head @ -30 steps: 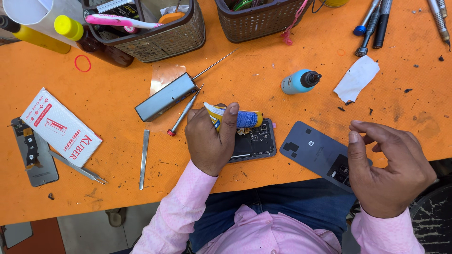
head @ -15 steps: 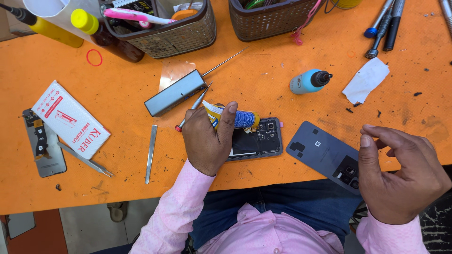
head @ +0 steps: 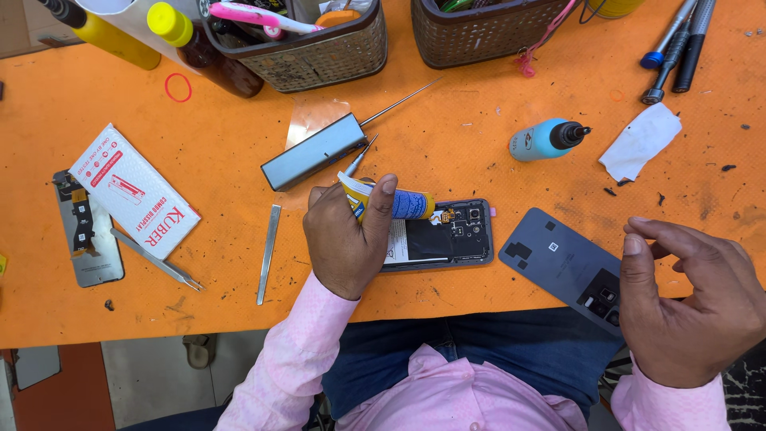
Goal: The person applies liquid adhesive from a tube along the perimeter of a mobile phone frame, then aligns and presses a purple back cover onto the device.
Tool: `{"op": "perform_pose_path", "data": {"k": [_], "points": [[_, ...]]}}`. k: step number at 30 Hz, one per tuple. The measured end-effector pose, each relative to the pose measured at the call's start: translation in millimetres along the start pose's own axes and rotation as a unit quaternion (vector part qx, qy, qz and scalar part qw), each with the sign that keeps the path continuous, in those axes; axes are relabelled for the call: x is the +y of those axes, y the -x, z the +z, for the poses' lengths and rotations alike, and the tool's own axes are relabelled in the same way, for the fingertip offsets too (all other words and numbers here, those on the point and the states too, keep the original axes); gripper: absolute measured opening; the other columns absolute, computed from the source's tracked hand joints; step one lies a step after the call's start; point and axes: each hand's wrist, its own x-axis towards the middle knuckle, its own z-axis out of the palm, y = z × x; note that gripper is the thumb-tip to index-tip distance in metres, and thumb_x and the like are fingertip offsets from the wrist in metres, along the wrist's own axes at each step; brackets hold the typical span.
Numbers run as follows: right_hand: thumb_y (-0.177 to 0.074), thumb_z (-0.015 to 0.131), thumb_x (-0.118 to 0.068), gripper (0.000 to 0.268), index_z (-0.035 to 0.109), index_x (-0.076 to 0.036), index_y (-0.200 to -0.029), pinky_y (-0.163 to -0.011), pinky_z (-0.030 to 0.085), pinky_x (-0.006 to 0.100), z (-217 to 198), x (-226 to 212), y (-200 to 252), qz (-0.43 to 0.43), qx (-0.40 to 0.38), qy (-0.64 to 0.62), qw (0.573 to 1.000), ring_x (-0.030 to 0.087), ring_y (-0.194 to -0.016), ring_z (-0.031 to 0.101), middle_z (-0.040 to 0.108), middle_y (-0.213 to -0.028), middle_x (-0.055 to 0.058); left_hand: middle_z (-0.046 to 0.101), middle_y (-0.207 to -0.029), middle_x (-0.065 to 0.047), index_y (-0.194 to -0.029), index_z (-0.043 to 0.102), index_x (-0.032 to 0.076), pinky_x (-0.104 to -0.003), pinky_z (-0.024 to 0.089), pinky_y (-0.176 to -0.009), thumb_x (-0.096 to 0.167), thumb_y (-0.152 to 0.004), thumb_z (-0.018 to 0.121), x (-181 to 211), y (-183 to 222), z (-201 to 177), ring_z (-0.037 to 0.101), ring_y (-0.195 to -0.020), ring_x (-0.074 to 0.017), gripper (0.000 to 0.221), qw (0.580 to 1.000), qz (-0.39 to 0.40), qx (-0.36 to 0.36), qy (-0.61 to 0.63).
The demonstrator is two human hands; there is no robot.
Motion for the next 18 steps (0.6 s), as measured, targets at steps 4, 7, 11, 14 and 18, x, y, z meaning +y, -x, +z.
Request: {"op": "perform_pose_path", "data": {"k": [4, 7, 11, 14, 18], "points": [[-0.108, 0.072, 0.001, 0.011, 0.075, 0.002, -0.119, -0.083, 0.052, 0.025, 2, 2, 3, 0.014, -0.005, -0.025, 1.000, 0.018, -0.095, 0.068, 0.075, -0.111, 0.013, 0.063, -0.063, -0.012, -0.071, 0.066, 0.005, -0.043, 0.040, -0.067, 0.044, -0.105, 0.059, -4, 1, -4, 0.055, -0.060, -0.0308, 0.052, 1.000, -0.012, 0.001, -0.004], [-0.109, 0.073, 0.003, 0.010, 0.075, 0.003, -0.119, -0.084, 0.051, 0.026, 3, 0, 3, 0.015, -0.005, -0.025, 1.000, 0.019, -0.093, 0.067, 0.075, -0.109, 0.014, 0.063, -0.063, -0.012, -0.071, 0.066, 0.005, -0.042, 0.040, -0.067, 0.044, -0.105, 0.059, -6, 2, -7, 0.055, -0.059, -0.0306, 0.052, 1.000, -0.018, 0.005, -0.005], [-0.108, 0.075, 0.004, 0.010, 0.075, 0.004, -0.118, -0.083, 0.050, 0.026, 4, -3, 2, 0.001, -0.006, -0.012, 1.000, 0.020, -0.092, 0.067, 0.074, -0.105, 0.015, 0.064, -0.062, -0.011, -0.070, 0.066, 0.006, -0.042, 0.041, -0.067, 0.045, -0.105, 0.058, -8, 3, -10, 0.055, -0.058, -0.0295, 0.053, 1.000, -0.018, 0.004, -0.002], [-0.110, 0.074, 0.002, 0.009, 0.074, 0.003, -0.119, -0.082, 0.051, 0.025, 4, 0, 3, 0.008, -0.015, -0.019, 1.000, 0.019, -0.092, 0.067, 0.074, -0.106, 0.014, 0.063, -0.061, -0.011, -0.069, 0.065, 0.006, -0.042, 0.041, -0.068, 0.045, -0.105, 0.057, -11, 5, -13, 0.055, -0.058, -0.0297, 0.054, 1.000, -0.025, 0.004, -0.014], [-0.111, 0.074, 0.001, 0.007, 0.072, 0.001, -0.118, -0.082, 0.050, 0.024, 5, 1, 6, 0.013, -0.021, -0.020, 0.999, 0.018, -0.093, 0.068, 0.074, -0.107, 0.013, 0.063, -0.062, -0.012, -0.070, 0.066, 0.005, -0.042, 0.041, -0.068, 0.045, -0.106, 0.057, -14, 6, -18, 0.055, -0.059, -0.0294, 0.055, 0.999, -0.031, 0.010, -0.021]]}}
